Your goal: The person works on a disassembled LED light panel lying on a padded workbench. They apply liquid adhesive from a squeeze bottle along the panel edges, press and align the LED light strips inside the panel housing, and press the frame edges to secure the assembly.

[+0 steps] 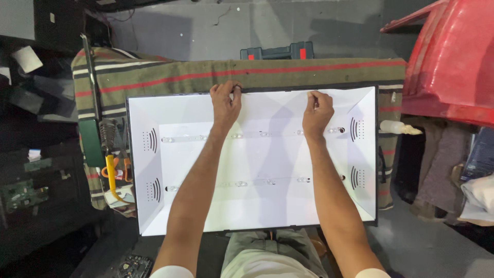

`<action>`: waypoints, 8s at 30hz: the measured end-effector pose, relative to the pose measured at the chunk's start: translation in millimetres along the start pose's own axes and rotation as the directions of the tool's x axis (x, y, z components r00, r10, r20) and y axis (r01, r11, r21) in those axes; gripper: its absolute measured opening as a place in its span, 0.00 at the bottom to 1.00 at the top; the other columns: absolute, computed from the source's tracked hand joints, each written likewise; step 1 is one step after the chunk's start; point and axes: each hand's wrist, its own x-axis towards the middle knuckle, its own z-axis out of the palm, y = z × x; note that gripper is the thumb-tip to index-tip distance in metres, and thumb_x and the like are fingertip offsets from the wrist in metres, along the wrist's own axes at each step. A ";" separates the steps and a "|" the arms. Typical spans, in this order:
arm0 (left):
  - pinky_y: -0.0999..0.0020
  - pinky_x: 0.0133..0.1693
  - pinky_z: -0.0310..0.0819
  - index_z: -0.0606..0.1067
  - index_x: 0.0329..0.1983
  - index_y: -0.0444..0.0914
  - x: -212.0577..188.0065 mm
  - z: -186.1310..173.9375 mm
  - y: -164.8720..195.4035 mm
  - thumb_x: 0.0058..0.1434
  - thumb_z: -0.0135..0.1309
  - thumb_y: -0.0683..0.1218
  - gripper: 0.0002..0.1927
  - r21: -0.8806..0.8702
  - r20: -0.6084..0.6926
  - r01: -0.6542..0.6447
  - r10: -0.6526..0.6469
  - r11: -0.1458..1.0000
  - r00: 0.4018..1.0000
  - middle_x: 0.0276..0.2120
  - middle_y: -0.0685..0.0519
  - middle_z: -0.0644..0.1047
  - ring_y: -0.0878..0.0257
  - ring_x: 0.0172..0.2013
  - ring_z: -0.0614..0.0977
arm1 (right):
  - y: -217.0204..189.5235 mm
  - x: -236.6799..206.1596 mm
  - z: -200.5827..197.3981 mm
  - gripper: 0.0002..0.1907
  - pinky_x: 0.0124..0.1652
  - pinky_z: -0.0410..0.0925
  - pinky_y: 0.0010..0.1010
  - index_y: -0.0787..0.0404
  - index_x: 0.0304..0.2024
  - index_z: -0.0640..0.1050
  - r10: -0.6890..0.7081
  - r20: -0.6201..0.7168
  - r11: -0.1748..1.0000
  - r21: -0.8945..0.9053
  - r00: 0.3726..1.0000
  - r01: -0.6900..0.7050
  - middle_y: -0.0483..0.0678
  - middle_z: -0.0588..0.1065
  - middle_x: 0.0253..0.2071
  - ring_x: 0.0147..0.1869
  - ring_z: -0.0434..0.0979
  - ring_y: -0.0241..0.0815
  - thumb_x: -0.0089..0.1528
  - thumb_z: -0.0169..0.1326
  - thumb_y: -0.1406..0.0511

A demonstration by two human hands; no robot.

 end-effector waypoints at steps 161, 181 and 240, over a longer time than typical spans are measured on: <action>0.70 0.39 0.77 0.81 0.37 0.31 30.7 25.4 5.5 0.63 0.55 0.40 0.06 -0.194 0.245 -0.201 0.246 0.960 0.938 0.34 0.50 0.85 0.67 0.36 0.84 | 62.4 65.7 -36.3 0.03 0.33 0.68 0.34 0.69 0.40 0.80 -0.653 0.346 0.723 0.019 0.674 0.691 0.55 0.75 0.37 0.34 0.76 0.46 0.67 0.62 0.73; 0.56 0.41 0.78 0.83 0.32 0.37 35.9 129.0 61.6 0.55 0.55 0.39 0.07 0.028 0.024 -0.326 0.325 0.945 0.945 0.31 0.45 0.82 0.48 0.34 0.85 | 59.4 95.9 -15.7 0.07 0.35 0.71 0.33 0.66 0.36 0.81 -0.392 0.407 0.913 0.060 0.825 0.404 0.51 0.80 0.31 0.32 0.79 0.39 0.62 0.61 0.66; 0.66 0.36 0.80 0.85 0.35 0.34 59.5 126.1 78.4 0.55 0.58 0.38 0.07 -0.165 0.234 -0.183 0.218 0.969 0.948 0.30 0.46 0.84 0.59 0.32 0.87 | 40.7 96.5 -7.5 0.08 0.34 0.70 0.33 0.64 0.42 0.84 -0.329 0.448 0.935 0.030 0.832 0.354 0.53 0.81 0.31 0.31 0.79 0.37 0.62 0.63 0.66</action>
